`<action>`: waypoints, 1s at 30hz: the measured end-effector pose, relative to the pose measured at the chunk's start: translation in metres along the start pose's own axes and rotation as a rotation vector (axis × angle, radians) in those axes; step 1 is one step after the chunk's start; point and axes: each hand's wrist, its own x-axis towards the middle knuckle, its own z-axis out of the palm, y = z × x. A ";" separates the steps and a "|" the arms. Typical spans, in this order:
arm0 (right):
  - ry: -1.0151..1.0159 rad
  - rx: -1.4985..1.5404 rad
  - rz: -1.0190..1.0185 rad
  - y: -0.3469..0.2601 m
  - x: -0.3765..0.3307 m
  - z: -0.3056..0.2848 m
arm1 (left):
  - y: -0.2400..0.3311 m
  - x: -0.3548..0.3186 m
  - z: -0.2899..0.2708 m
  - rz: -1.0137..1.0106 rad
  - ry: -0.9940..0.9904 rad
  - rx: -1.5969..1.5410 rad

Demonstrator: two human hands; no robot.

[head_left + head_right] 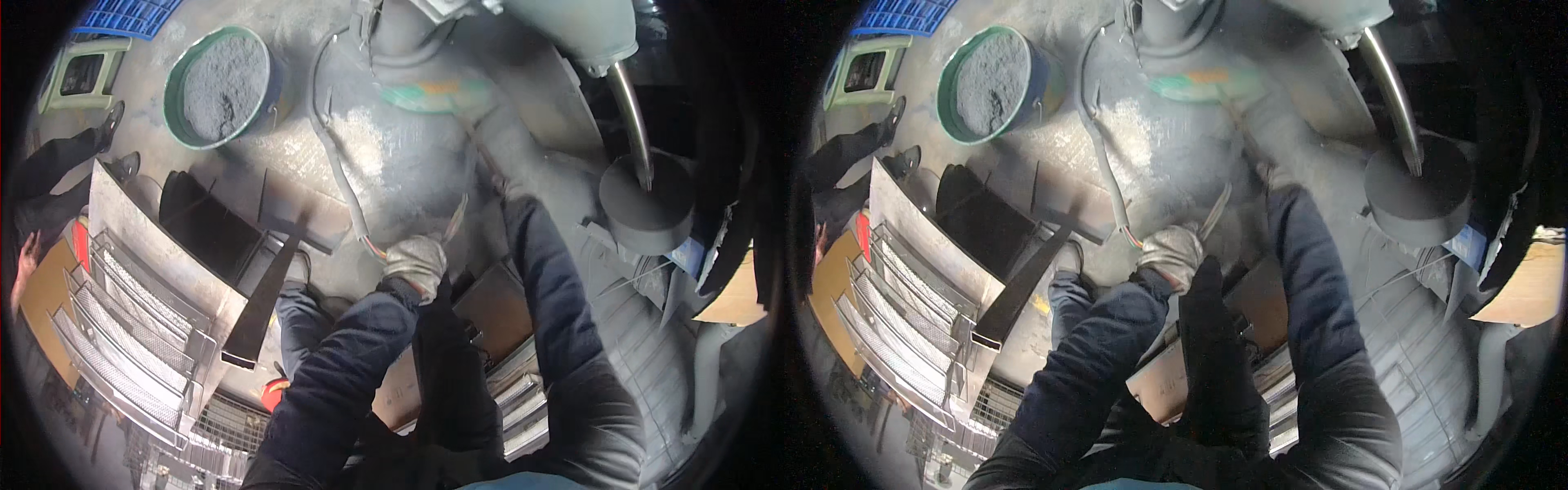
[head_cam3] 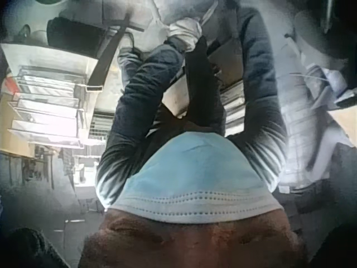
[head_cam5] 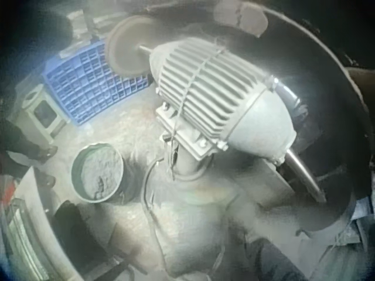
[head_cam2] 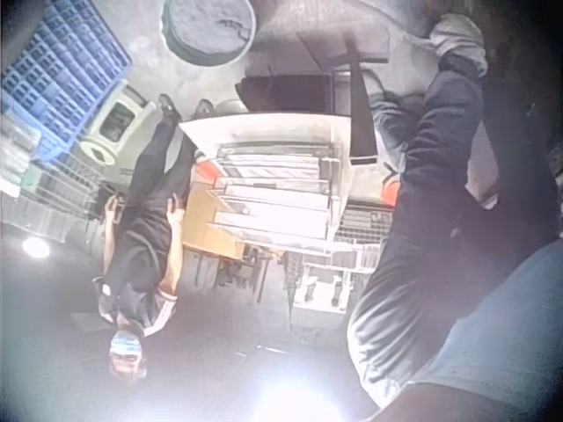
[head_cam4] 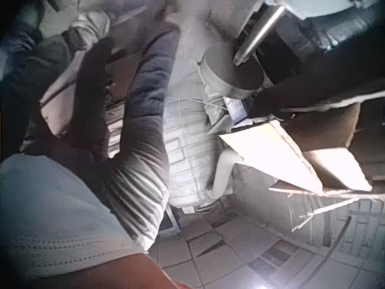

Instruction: The person sweeps debris from the floor using a broom and dustpan and assists a coworker with handling metal pieces.

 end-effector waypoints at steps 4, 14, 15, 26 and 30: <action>-0.106 0.039 0.017 0.015 -0.052 0.033 | -0.002 -0.014 0.011 -0.199 0.127 -0.224; -0.067 0.052 -0.119 -0.008 0.054 0.104 | -0.008 -0.016 0.008 -0.181 0.053 -0.248; 0.053 -0.096 -0.070 0.036 0.058 0.119 | 0.008 -0.010 -0.005 -0.162 0.041 -0.279; -0.309 1.198 0.180 0.052 -0.093 0.064 | 0.006 -0.057 -0.033 -0.148 -0.008 -0.184; -0.169 1.489 0.123 -0.063 -0.139 0.026 | -0.010 -0.095 -0.052 -0.213 -0.032 -0.046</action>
